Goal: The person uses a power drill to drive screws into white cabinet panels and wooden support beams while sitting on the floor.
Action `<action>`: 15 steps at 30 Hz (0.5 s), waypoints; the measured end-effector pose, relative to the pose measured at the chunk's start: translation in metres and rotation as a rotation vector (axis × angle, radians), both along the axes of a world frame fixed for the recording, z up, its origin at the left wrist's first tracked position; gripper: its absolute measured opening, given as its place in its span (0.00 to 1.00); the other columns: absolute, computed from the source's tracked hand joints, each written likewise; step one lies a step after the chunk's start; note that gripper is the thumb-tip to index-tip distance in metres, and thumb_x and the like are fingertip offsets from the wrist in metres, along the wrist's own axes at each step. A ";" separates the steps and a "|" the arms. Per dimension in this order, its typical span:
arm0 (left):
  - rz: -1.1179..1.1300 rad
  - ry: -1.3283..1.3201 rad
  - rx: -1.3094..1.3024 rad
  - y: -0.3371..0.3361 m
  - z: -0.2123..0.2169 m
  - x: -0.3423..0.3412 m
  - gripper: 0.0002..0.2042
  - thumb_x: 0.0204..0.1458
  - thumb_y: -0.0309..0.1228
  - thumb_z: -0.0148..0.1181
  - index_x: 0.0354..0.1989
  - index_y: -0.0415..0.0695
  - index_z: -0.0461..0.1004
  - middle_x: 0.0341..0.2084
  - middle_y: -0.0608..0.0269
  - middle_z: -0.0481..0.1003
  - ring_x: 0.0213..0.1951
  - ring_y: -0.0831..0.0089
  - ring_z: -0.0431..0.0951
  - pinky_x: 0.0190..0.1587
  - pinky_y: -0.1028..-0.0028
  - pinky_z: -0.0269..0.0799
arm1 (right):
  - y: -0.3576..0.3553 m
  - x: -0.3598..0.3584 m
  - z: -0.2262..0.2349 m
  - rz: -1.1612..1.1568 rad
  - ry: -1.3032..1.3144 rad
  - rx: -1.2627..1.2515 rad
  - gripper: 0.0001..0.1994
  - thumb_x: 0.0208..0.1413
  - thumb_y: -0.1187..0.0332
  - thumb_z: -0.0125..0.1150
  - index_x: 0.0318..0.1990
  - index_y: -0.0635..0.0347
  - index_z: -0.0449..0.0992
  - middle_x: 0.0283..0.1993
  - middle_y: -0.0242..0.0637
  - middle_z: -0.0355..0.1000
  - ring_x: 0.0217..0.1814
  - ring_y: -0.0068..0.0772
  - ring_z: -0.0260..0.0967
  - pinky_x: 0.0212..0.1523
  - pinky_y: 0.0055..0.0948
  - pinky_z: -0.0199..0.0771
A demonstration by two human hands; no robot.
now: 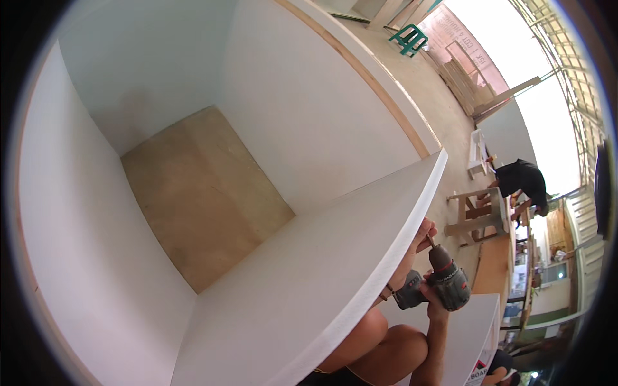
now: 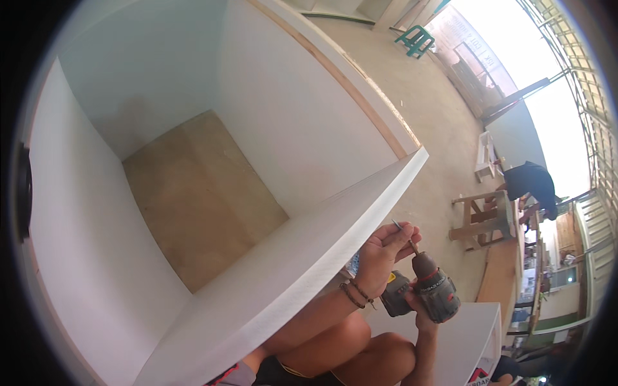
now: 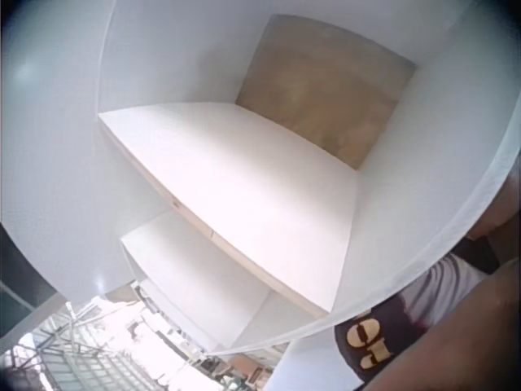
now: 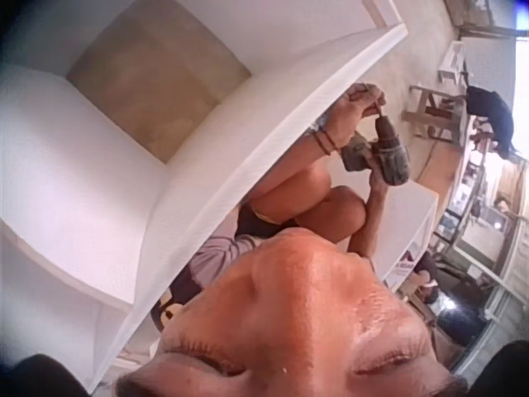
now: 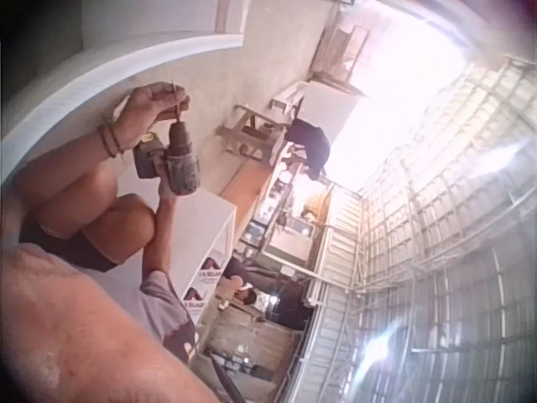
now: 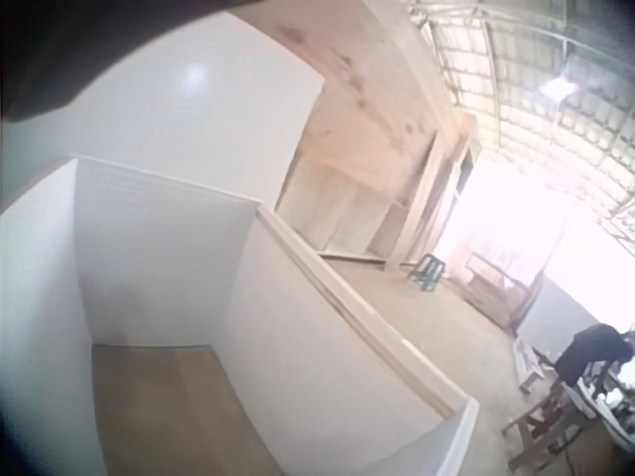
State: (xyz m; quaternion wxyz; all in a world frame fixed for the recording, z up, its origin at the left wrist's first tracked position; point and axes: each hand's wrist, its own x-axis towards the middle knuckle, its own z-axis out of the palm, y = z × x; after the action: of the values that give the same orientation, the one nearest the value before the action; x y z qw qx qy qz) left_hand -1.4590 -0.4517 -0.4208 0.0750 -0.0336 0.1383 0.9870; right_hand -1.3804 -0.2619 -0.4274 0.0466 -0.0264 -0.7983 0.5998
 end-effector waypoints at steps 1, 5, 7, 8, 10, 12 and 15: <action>0.001 -0.032 -0.005 0.003 -0.003 0.000 0.14 0.60 0.36 0.61 0.46 0.38 0.74 0.41 0.59 0.79 0.45 0.71 0.80 0.53 0.69 0.77 | -0.001 0.000 -0.001 -0.015 -0.024 -0.009 0.21 0.43 0.72 0.72 0.46 0.57 0.72 0.37 0.27 0.70 0.40 0.22 0.70 0.45 0.25 0.71; -0.135 -0.019 -0.021 0.003 -0.008 0.003 0.15 0.61 0.39 0.59 0.46 0.39 0.74 0.39 0.58 0.78 0.47 0.68 0.79 0.57 0.66 0.73 | 0.011 0.002 -0.001 0.003 -0.119 0.009 0.20 0.44 0.72 0.73 0.45 0.55 0.73 0.36 0.24 0.71 0.39 0.20 0.69 0.41 0.21 0.68; -0.104 0.027 -0.132 0.002 -0.015 0.005 0.16 0.62 0.40 0.57 0.47 0.39 0.74 0.39 0.59 0.79 0.46 0.68 0.79 0.56 0.66 0.72 | 0.004 0.001 -0.002 0.027 -0.068 0.018 0.20 0.44 0.72 0.73 0.46 0.56 0.73 0.36 0.25 0.70 0.38 0.19 0.68 0.42 0.22 0.69; -0.087 0.050 -0.188 0.001 -0.018 0.005 0.17 0.63 0.41 0.55 0.48 0.38 0.74 0.39 0.59 0.79 0.46 0.68 0.78 0.56 0.67 0.72 | 0.002 0.002 -0.003 0.042 -0.041 0.021 0.20 0.44 0.73 0.73 0.46 0.56 0.73 0.36 0.25 0.70 0.37 0.19 0.68 0.42 0.22 0.69; -0.079 0.059 -0.242 -0.016 -0.001 0.013 0.21 0.64 0.46 0.53 0.49 0.37 0.74 0.38 0.61 0.79 0.46 0.71 0.77 0.55 0.67 0.69 | 0.011 0.005 -0.009 0.028 0.021 0.002 0.24 0.47 0.71 0.73 0.52 0.58 0.71 0.42 0.30 0.73 0.40 0.23 0.73 0.47 0.28 0.72; -0.063 0.036 -0.238 -0.010 0.004 0.011 0.21 0.63 0.47 0.53 0.47 0.38 0.76 0.37 0.62 0.80 0.46 0.72 0.77 0.55 0.69 0.68 | 0.017 0.006 -0.013 0.005 0.037 -0.041 0.27 0.49 0.70 0.73 0.57 0.60 0.69 0.45 0.33 0.74 0.42 0.25 0.75 0.50 0.31 0.74; -0.037 0.134 -0.397 -0.028 0.013 0.014 0.21 0.62 0.48 0.54 0.44 0.40 0.79 0.38 0.62 0.80 0.47 0.73 0.77 0.55 0.70 0.67 | 0.016 -0.002 -0.009 0.087 0.019 -0.012 0.32 0.50 0.70 0.72 0.62 0.62 0.64 0.50 0.36 0.73 0.43 0.28 0.76 0.51 0.33 0.75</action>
State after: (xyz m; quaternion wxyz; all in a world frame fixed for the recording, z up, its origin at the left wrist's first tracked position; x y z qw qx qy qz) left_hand -1.4454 -0.4797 -0.4074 0.0755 0.0204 0.3354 0.9388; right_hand -1.3821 -0.2462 -0.4363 0.0279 0.0136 -0.7945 0.6064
